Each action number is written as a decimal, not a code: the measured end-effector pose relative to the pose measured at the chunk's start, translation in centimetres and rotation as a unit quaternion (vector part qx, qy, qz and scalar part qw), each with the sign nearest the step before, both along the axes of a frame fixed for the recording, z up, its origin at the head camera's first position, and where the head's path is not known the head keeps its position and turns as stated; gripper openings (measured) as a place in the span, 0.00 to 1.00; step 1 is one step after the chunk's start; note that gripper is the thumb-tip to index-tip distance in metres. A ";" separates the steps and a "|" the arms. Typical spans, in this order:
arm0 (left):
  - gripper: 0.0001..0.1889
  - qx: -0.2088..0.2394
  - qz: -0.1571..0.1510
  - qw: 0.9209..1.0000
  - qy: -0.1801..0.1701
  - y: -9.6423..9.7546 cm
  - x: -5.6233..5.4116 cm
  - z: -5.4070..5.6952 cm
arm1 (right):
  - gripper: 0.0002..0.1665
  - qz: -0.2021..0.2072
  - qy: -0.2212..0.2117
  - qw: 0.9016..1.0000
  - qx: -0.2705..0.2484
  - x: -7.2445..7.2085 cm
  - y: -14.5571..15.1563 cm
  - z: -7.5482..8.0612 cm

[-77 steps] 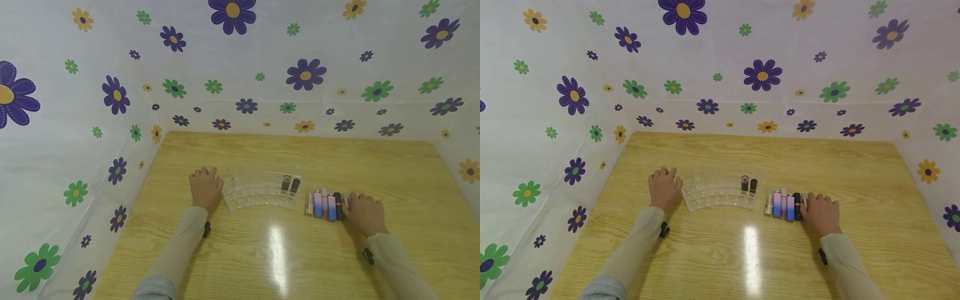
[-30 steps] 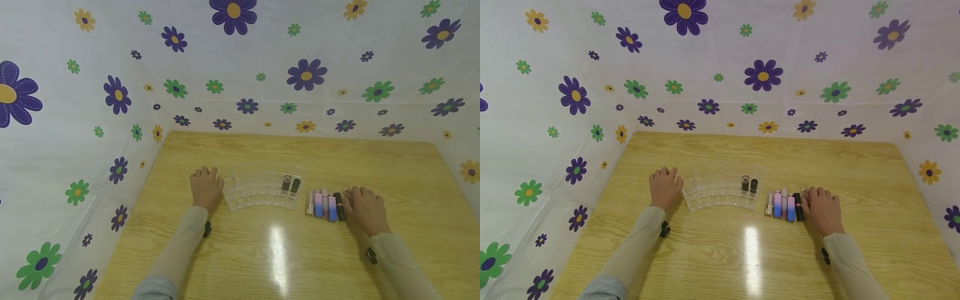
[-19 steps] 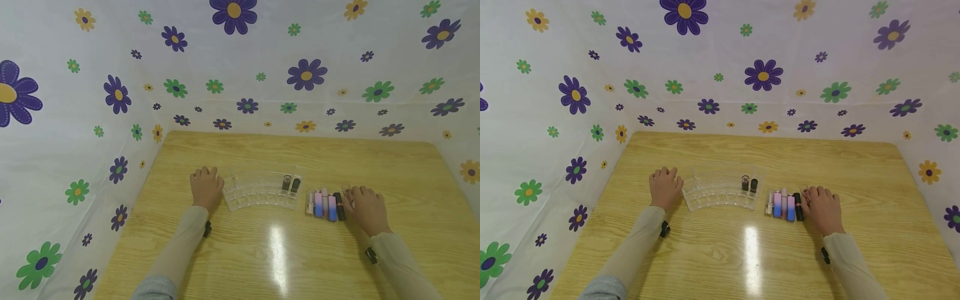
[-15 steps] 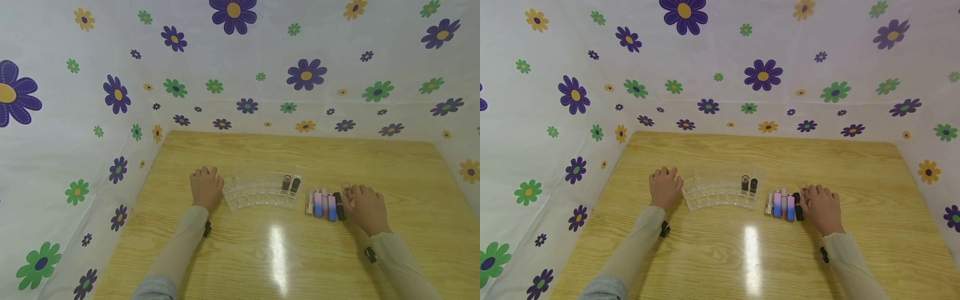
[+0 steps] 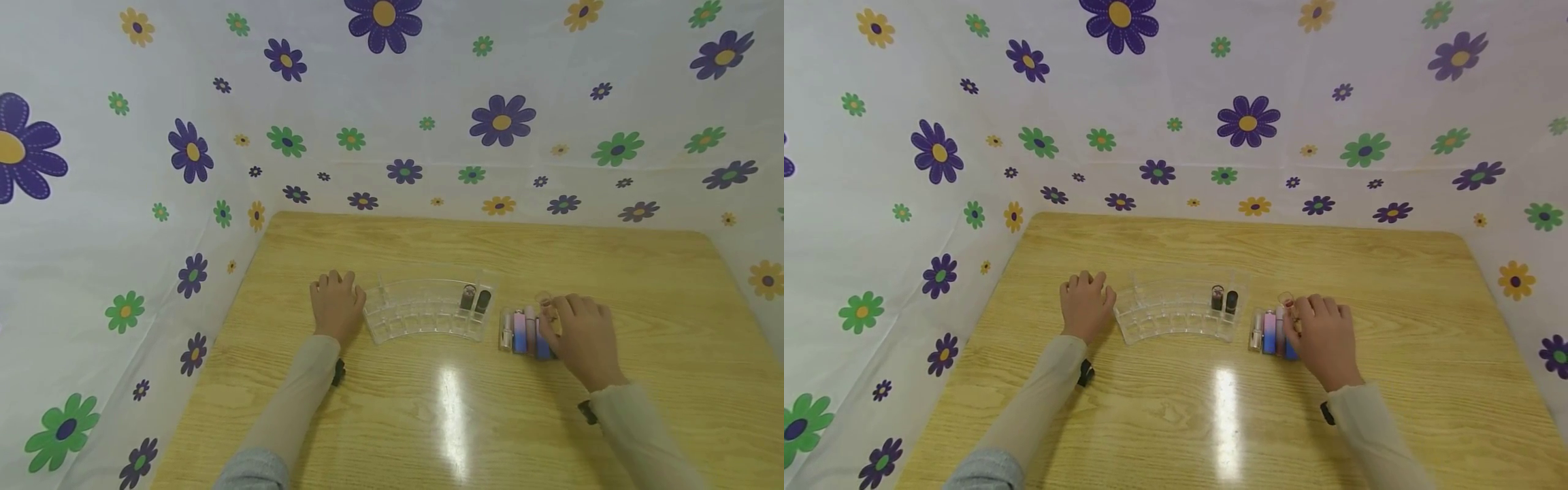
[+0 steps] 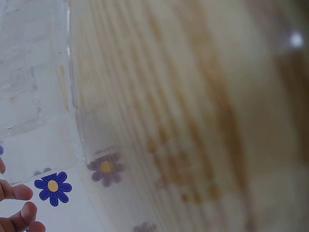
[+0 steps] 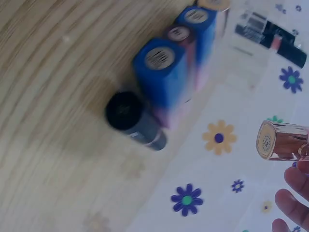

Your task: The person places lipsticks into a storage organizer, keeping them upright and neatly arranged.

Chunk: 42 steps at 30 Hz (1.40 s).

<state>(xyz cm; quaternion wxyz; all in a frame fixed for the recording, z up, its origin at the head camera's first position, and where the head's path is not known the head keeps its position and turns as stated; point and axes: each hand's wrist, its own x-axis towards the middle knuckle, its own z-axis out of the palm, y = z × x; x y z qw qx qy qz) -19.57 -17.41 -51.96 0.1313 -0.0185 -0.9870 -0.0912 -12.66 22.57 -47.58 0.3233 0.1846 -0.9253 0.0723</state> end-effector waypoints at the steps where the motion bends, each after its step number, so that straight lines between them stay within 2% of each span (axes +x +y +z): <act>1: 0.18 0.000 0.000 1.000 -0.001 0.0 0.0 0.0 | 0.22 0.007 0.007 1.000 0.002 0.1 -0.3 0.2; 8: 0.17 0.000 0.000 1.000 0.008 0.0 0.0 -0.1 | 0.28 0.036 0.042 0.998 0.002 0.7 -2.6 1.3; 16: 0.17 0.003 -0.001 1.000 0.017 -0.1 -0.1 -0.3 | 0.21 0.055 0.053 0.996 -0.047 0.8 -5.9 1.2; 24: 0.17 0.007 0.000 1.000 0.007 0.0 -0.2 -0.3 | 0.16 0.041 0.031 0.992 -0.111 0.4 -9.4 -0.1; 31: 0.17 0.002 0.000 1.000 0.011 0.0 -0.3 -0.4 | 0.11 0.015 0.035 0.986 -0.165 -0.1 -12.1 -1.4; 42: 0.18 0.001 0.003 1.000 -0.009 0.1 0.0 0.1 | 0.10 -0.033 0.040 0.981 -0.188 -1.6 -14.5 -2.3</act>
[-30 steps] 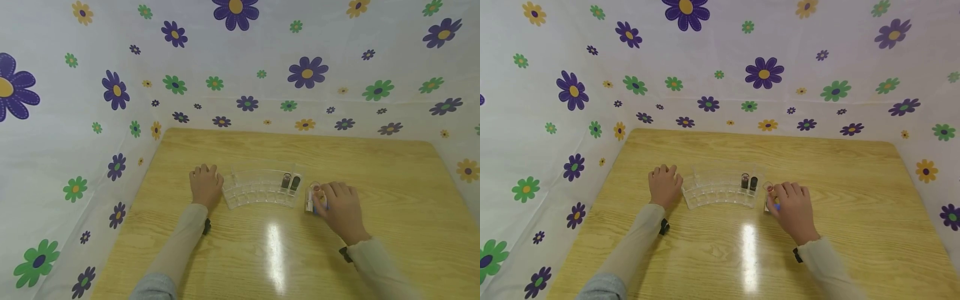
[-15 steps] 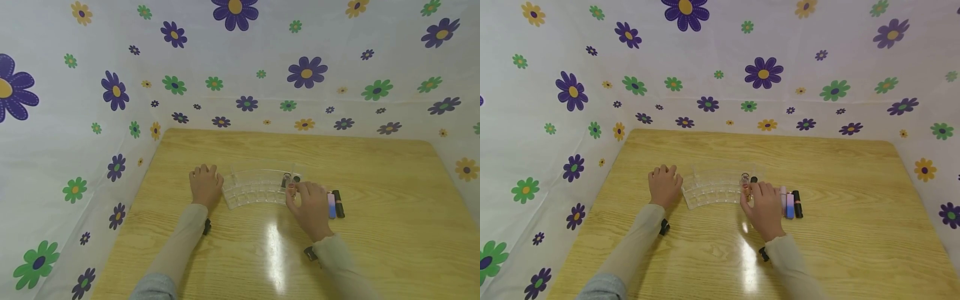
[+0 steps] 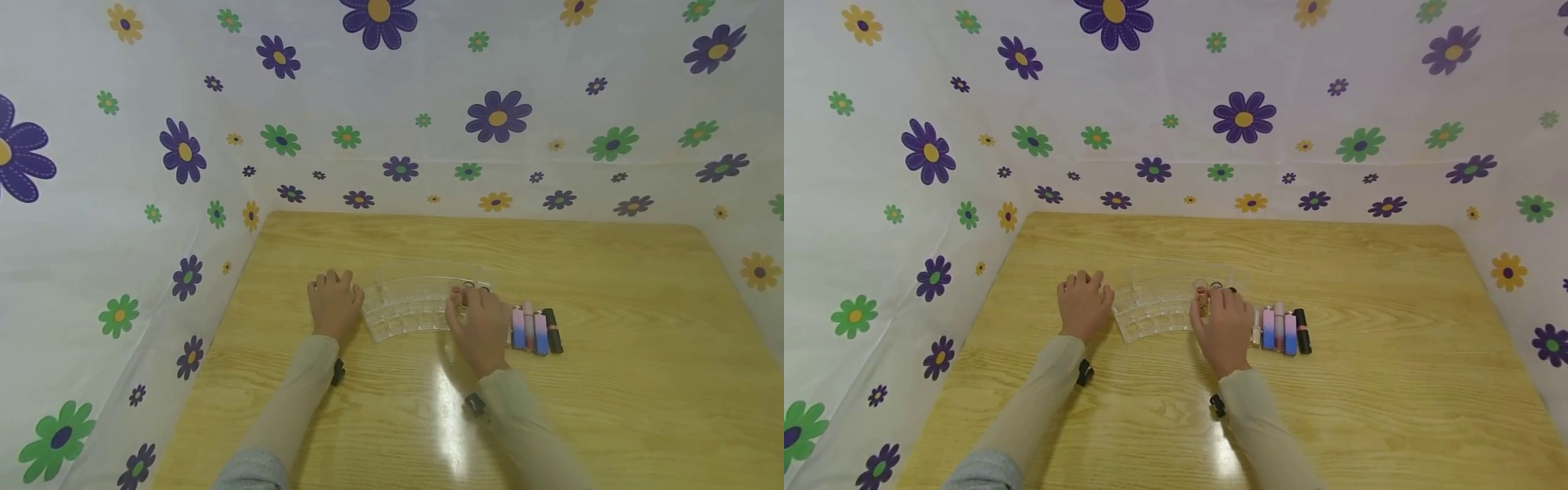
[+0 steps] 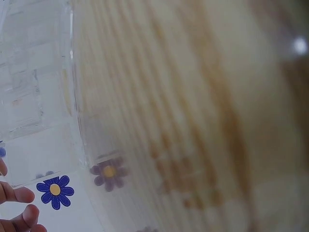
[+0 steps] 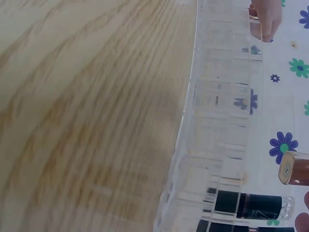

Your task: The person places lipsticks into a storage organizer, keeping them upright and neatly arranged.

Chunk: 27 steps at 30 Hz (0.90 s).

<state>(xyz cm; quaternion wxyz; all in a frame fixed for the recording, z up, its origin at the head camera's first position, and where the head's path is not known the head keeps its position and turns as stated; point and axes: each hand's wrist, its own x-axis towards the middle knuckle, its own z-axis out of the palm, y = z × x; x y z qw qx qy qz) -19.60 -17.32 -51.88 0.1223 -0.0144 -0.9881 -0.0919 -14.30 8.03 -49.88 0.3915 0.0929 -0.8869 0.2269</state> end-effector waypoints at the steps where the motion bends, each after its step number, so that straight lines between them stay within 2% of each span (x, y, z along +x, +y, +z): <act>1: 0.18 0.000 0.000 1.000 0.002 0.0 0.0 0.0 | 0.10 -0.003 0.000 1.000 -0.005 -0.1 -0.2 -0.1; 12: 0.19 -0.001 -0.003 1.000 0.003 0.0 0.1 0.1 | 0.12 -0.047 -0.019 0.998 -0.041 -0.5 -1.6 -1.0; 17: 0.20 -0.001 -0.004 1.000 -0.003 0.1 0.1 0.0 | 0.12 -0.067 -0.007 0.996 -0.051 -0.9 -1.7 -1.6; 27: 0.19 -0.001 -0.005 1.000 0.004 0.0 0.0 -0.2 | 0.15 -0.085 -0.006 0.995 -0.045 -1.0 -1.8 -2.1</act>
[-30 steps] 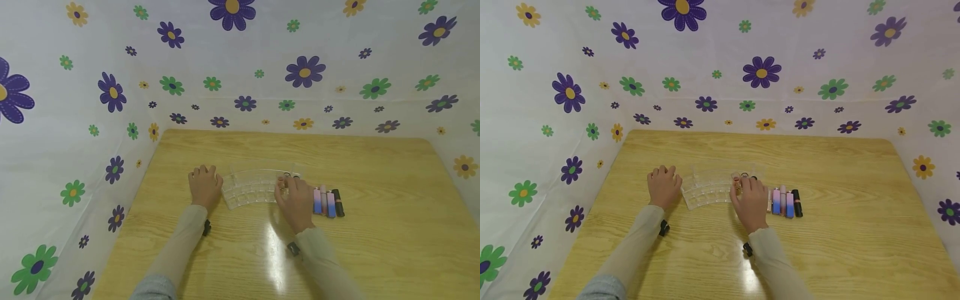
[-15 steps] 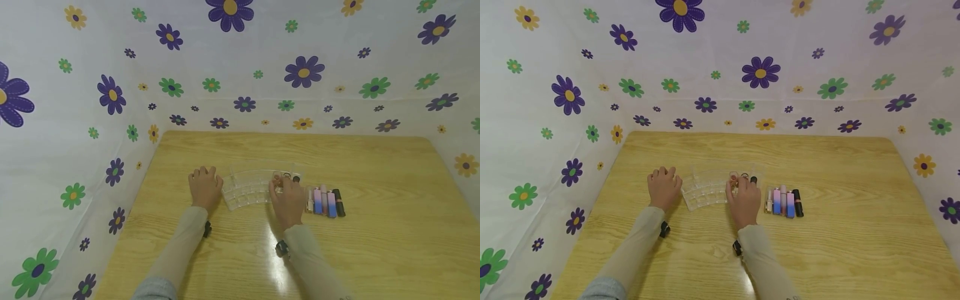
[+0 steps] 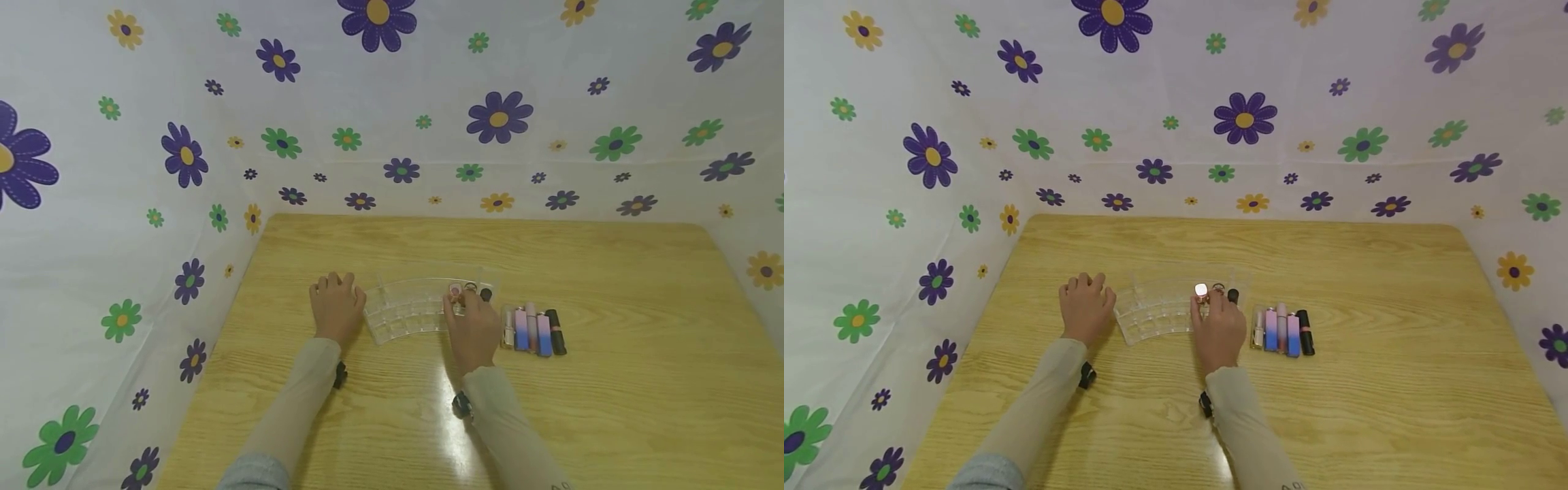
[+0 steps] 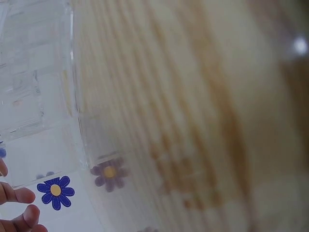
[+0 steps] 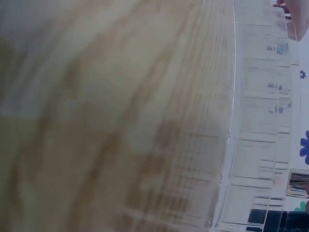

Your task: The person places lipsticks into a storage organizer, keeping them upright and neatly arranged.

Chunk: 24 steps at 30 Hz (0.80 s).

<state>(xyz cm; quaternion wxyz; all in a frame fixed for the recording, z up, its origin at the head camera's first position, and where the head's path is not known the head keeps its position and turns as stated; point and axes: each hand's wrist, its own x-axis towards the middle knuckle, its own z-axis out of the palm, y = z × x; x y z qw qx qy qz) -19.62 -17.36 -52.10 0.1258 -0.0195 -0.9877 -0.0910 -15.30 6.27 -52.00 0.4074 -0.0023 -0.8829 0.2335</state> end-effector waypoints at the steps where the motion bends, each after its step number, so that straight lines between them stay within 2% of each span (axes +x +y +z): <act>1: 0.19 -0.001 0.000 1.000 0.001 0.0 0.0 0.0 | 0.15 -0.001 -0.002 1.000 -0.001 0.0 0.0 -0.1; 8: 0.18 -0.010 0.001 1.000 0.013 0.0 -0.1 -0.2 | 0.14 -0.004 -0.022 1.000 -0.017 -0.1 -0.1 -0.1; 18: 0.18 -0.009 0.002 1.000 0.005 0.0 0.0 -0.1 | 0.14 -0.018 -0.042 0.999 -0.017 -0.3 -0.2 0.1; 24: 0.18 -0.014 0.000 1.000 0.010 0.0 0.0 -0.1 | 0.16 -0.031 -0.093 0.995 0.001 -0.2 -0.4 0.2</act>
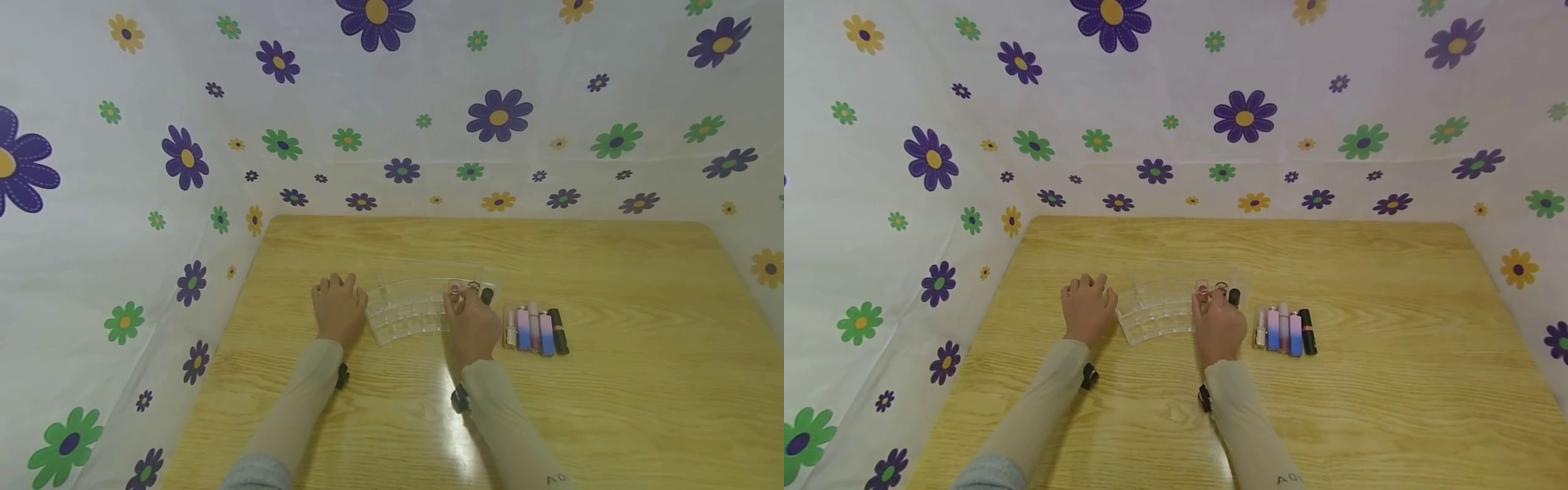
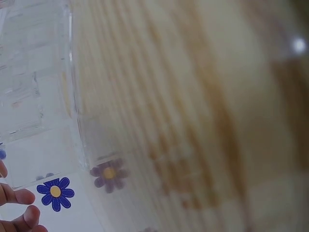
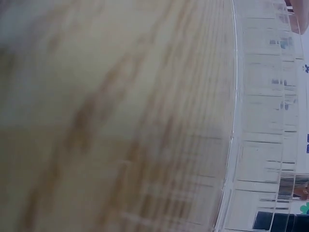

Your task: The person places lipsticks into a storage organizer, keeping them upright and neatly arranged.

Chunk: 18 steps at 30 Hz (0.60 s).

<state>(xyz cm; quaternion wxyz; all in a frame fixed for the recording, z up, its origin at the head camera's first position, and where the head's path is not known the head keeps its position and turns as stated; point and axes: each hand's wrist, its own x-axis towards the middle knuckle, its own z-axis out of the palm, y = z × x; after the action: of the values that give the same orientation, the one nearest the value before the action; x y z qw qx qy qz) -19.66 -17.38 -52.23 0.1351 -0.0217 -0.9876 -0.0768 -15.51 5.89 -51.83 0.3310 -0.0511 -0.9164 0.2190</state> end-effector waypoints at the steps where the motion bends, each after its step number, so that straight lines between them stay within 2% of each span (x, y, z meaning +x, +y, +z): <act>1: 0.18 -0.001 0.000 1.000 0.001 0.0 0.0 0.0 | 0.17 0.000 -0.011 1.000 0.003 0.0 0.0 0.1; 7: 0.19 -0.001 0.004 1.000 -0.005 0.0 0.0 -0.2 | 0.19 -0.001 -0.058 0.998 0.014 0.2 -0.1 0.3; 18: 0.18 0.001 0.004 1.000 -0.004 0.1 0.0 -0.1 | 0.17 0.015 -0.062 0.998 0.012 0.3 0.0 0.1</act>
<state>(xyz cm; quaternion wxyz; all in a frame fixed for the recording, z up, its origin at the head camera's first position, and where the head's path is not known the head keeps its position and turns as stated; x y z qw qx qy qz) -19.67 -17.32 -52.29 0.1314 -0.0174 -0.9882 -0.0773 -15.21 5.93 -51.76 0.2708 -0.0472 -0.9384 0.2094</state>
